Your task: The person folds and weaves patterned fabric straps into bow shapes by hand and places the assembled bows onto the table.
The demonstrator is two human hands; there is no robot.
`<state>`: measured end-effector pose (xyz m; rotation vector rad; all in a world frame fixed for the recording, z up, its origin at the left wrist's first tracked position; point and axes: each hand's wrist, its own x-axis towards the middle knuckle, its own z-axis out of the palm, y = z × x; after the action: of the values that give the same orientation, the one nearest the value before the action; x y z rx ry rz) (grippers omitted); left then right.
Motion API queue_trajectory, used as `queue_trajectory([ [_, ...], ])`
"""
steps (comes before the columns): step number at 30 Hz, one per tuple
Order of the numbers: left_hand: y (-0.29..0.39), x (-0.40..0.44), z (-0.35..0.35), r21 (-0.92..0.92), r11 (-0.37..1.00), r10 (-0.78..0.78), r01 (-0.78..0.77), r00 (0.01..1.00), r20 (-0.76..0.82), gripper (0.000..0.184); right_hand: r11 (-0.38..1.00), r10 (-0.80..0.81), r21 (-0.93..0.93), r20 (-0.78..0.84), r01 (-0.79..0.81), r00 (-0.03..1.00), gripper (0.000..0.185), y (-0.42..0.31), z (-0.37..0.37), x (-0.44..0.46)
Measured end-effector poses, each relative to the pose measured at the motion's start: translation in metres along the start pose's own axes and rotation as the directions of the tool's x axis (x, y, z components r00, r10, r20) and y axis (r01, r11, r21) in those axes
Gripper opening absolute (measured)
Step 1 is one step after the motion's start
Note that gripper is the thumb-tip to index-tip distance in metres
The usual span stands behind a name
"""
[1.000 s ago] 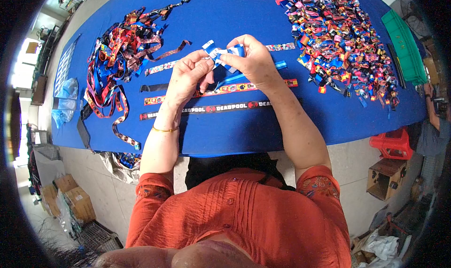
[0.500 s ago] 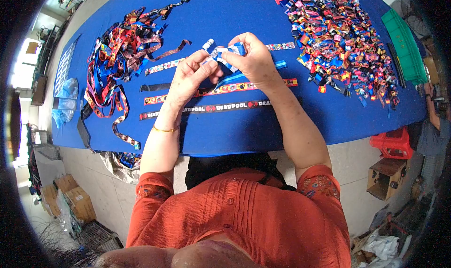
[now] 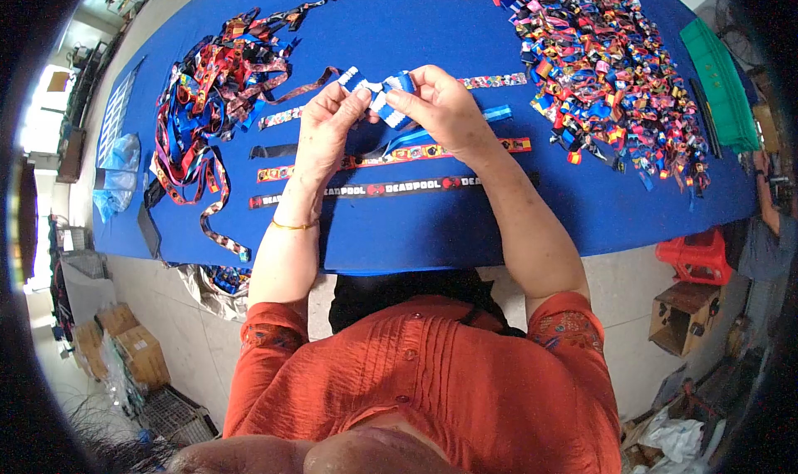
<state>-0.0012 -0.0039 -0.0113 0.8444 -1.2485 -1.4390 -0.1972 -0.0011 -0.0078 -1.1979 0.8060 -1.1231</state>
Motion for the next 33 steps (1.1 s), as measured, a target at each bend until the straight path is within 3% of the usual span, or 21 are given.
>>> queue_trajectory([
  [2, 0.007, -0.001, 0.004, -0.019, 1.000, -0.003, 0.003, 1.000, -0.011, 0.014, 0.998, 0.006, -0.061, -0.021, -0.007, 1.000, 0.018, 0.003, -0.005, -0.001],
  [5, 0.004, -0.002, -0.002, 0.104, 0.987, -0.132, 0.121, 0.985, 0.109, 0.016, 0.988, -0.046, -0.155, -0.110, 0.029, 0.993, 0.021, -0.003, -0.006, 0.000],
  [9, 0.004, -0.005, 0.003, 0.140, 0.977, -0.186, 0.160, 0.963, 0.198, 0.018, 0.983, 0.075, -0.167, 0.010, -0.072, 0.997, 0.024, -0.007, -0.002, -0.005],
  [12, 0.006, -0.005, 0.004, 0.176, 0.972, -0.181, 0.154, 0.971, 0.154, 0.021, 0.940, -0.070, -0.334, 0.016, 0.072, 0.997, 0.023, -0.004, 0.002, -0.003],
  [16, 0.005, -0.004, 0.006, 0.200, 0.973, -0.140, 0.113, 0.982, 0.124, 0.022, 0.925, -0.139, -0.357, 0.000, 0.130, 0.990, 0.021, 0.001, -0.002, -0.001],
  [22, 0.013, -0.006, 0.010, 0.126, 0.976, -0.195, 0.180, 0.973, 0.124, 0.019, 0.971, -0.127, -0.218, -0.117, 0.100, 0.985, 0.018, 0.006, 0.004, -0.002],
  [28, 0.015, -0.007, 0.013, 0.118, 0.978, -0.188, 0.173, 0.974, 0.123, 0.017, 0.958, -0.172, -0.261, -0.194, 0.118, 0.966, 0.019, 0.007, 0.007, -0.003],
  [33, 0.012, -0.008, 0.011, 0.127, 0.979, -0.176, 0.159, 0.975, 0.138, 0.013, 0.982, -0.102, -0.170, -0.136, 0.078, 0.985, 0.020, 0.006, 0.003, -0.003],
])
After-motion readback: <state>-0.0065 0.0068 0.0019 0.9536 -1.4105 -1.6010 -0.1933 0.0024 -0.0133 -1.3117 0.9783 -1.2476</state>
